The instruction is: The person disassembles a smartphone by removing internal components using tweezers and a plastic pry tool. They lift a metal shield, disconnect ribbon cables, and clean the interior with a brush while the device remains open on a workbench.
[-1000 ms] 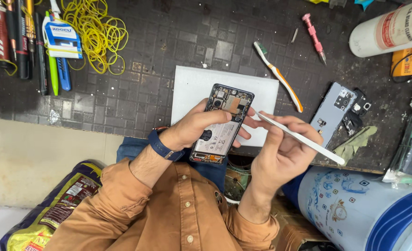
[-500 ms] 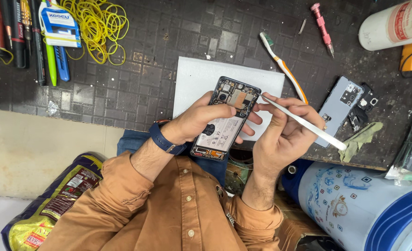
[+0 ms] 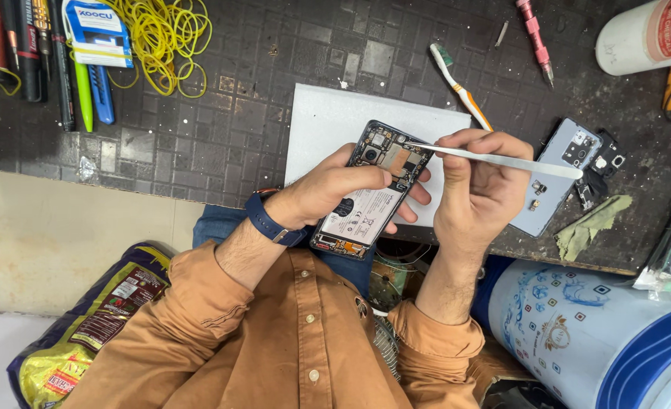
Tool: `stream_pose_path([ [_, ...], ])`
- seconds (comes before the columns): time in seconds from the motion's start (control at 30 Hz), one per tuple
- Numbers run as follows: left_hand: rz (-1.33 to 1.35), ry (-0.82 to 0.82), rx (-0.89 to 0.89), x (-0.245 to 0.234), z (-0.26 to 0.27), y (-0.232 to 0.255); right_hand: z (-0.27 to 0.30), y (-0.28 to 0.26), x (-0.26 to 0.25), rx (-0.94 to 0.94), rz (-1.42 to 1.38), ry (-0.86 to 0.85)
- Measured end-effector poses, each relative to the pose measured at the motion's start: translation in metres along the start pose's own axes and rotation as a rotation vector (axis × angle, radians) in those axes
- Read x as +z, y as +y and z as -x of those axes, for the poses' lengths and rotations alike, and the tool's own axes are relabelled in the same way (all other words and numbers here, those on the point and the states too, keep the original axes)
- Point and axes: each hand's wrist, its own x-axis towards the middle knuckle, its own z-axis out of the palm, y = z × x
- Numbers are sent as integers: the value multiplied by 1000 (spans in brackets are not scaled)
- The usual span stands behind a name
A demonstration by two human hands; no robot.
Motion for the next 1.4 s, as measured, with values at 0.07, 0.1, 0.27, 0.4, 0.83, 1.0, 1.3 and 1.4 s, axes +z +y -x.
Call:
stream_pose_path([
  [0.07,1,1,2,0,-1,0,1,1,1,-2,1,3],
  [0.1,2,2,2,0,-1,-1,2,2,2,-6,6,2],
  [0.27,-1,7,19,0,-1,-1,3,7,6,-12,20,5],
  [0.4,-11,11,3,-1,-1,-1,4,10,8,20,-28,34],
  [0.83,94,-5,14,-4,0,-6,11,34,10,70,-188,125],
  [1.0,81,2,2,-5,0,-6,11,34,9,35,-160,98],
  [1.3,28,-1,16,-3,0,-4,5,7,12,-18,-4,24],
  [1.4,12,11,15,-3,1,-5,5,-2,15,-104,190,8],
])
